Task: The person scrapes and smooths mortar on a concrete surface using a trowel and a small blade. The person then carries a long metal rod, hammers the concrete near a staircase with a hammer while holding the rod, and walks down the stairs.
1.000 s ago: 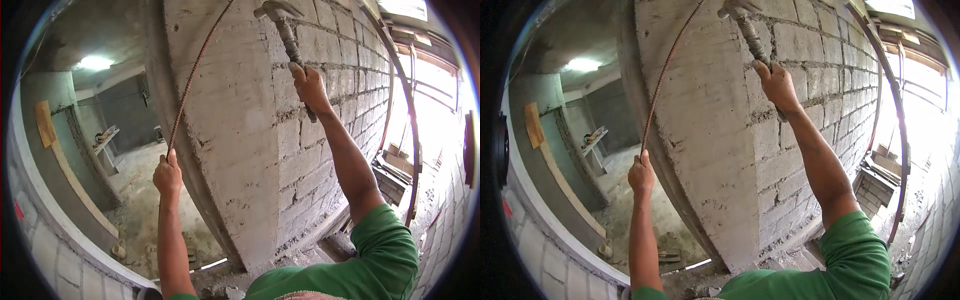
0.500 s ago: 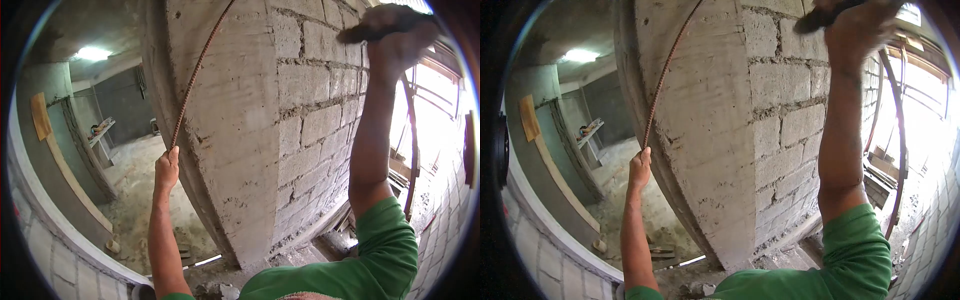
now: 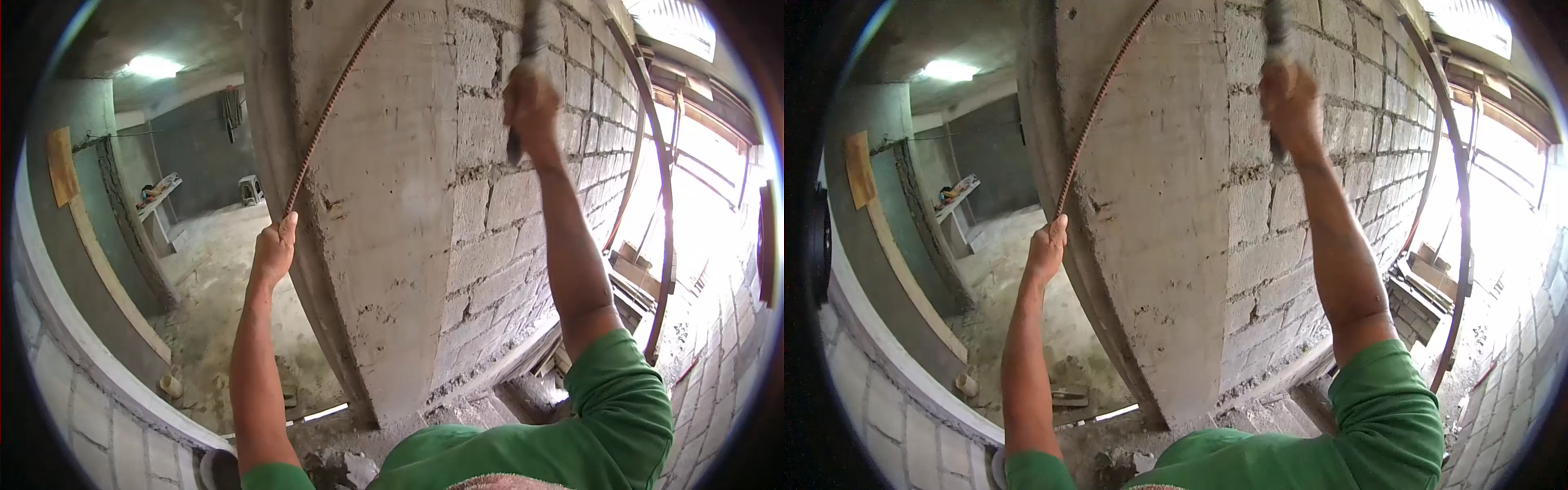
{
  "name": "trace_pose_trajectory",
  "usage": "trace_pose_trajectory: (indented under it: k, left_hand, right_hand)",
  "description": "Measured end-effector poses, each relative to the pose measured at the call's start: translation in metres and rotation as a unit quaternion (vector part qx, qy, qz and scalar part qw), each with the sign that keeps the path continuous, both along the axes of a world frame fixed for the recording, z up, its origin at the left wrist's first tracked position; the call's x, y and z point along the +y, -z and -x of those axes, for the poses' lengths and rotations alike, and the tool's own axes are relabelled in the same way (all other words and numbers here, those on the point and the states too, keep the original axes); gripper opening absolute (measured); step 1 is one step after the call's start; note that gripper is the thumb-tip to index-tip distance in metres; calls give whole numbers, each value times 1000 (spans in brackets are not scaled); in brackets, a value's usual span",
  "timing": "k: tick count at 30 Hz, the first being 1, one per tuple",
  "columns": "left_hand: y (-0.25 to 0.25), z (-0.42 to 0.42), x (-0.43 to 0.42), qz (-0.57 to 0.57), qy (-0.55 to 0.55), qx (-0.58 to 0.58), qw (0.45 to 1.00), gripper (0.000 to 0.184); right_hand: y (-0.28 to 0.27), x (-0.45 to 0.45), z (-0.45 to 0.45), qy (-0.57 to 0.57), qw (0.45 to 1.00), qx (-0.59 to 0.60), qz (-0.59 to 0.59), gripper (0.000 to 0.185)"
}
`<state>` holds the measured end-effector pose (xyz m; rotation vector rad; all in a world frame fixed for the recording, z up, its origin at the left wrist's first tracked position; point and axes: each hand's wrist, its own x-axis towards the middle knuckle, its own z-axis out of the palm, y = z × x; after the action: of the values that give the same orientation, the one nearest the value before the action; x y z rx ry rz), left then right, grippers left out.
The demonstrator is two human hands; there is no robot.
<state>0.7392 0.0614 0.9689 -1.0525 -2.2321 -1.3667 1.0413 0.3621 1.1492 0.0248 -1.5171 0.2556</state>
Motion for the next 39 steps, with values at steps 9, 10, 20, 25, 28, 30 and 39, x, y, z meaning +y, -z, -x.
trace_pose_trajectory:
  k: [9,10,20,25,28,30,39]
  left_hand:
    - [4,6,1,-21,45,-33,998,67]
    - [4,9,2,-12,46,-36,998,68]
    - [20,17,9,-25,76,-43,996,63]
    - [30,-11,2,-24,-42,22,999,63]
    - [39,3,0,-15,-22,0,1000,64]
    - [39,4,-3,-7,-19,-5,1000,64]
    - [39,-2,-1,-55,57,-24,997,57]
  right_hand:
    - [-30,-49,18,35,967,180,-177,46]
    - [-9,-15,58,119,978,83,-147,47]
    - [11,-8,17,-20,991,-57,116,56]
    - [-28,10,-31,-55,987,-23,150,52]
    - [-60,-9,-61,-32,995,91,26,47]
    - [-86,-36,-89,-18,986,158,-43,46]
    - [-84,71,57,350,929,-82,-90,53]
